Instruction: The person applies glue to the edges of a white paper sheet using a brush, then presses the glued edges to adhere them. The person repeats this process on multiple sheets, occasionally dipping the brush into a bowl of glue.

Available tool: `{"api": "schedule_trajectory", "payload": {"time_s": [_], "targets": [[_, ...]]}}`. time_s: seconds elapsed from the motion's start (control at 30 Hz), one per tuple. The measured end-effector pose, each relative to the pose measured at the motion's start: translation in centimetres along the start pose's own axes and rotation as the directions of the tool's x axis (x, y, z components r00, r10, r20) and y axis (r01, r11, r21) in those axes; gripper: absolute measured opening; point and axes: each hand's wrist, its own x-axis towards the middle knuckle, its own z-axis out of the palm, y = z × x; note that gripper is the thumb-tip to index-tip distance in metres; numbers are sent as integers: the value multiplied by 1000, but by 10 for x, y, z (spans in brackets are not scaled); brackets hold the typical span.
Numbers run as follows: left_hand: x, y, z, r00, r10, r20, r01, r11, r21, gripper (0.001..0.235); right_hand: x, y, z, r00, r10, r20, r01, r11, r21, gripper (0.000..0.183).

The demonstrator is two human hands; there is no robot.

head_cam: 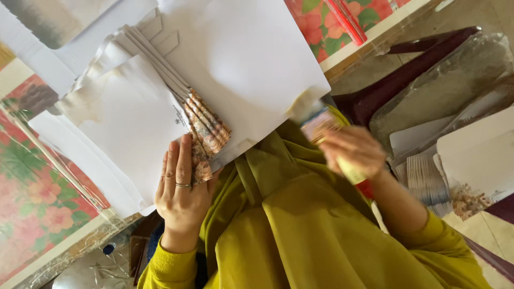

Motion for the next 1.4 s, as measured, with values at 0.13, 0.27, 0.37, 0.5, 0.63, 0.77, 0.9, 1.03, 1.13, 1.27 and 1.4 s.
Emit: {"api": "schedule_trajectory", "payload": {"time_s": [0.13, 0.27, 0.37, 0.5, 0.63, 0.77, 0.9, 1.03, 1.13, 1.27, 1.4], "targets": [[-1, 0, 0, 999, -30, 26, 31, 999, -34, 35, -26, 9, -38, 977, 211, 21, -212, 977, 14, 11], [5, -3, -15, 981, -97, 168, 115, 988, -100, 40, -27, 18, -73, 857, 515, 1, -475, 790, 388, 13], [2, -1, -13, 973, -203, 107, 224, 940, -256, 42, 77, 24, -60, 458, 860, 227, -793, 279, 542, 19], [-9, 1, -7, 979, -173, 104, 198, 924, -327, 43, 169, 10, -7, 434, 598, 674, -806, -76, 587, 20], [4, 3, -17, 982, -95, 162, 121, 981, -154, 44, 228, -16, 35, 171, 593, 787, -940, 339, -50, 44], [-5, -3, -15, 977, -133, 165, 180, 933, -311, 29, 229, -39, 63, 257, 612, 748, -638, 689, -344, 57], [-10, -6, -22, 968, -197, 157, 248, 858, -449, 14, 207, -43, 80, 329, 576, 748, -522, 771, -364, 58], [-52, -16, -39, 754, -657, -25, 483, 579, -657, 36, 222, -47, 89, 40, 641, 766, -531, 663, -527, 70], [-38, -14, -47, 911, -378, -163, 316, 896, -311, 34, 244, -48, 84, -149, 657, 739, -579, 547, -604, 70], [0, 13, -23, 988, -20, 152, 75, 928, -365, 30, 218, 3, 50, -49, 607, 793, -820, 429, -378, 59], [-2, 15, -19, 998, 26, 65, -2, 942, -336, 30, 233, 7, 28, 109, 634, 766, -985, 173, -4, 34]]}}
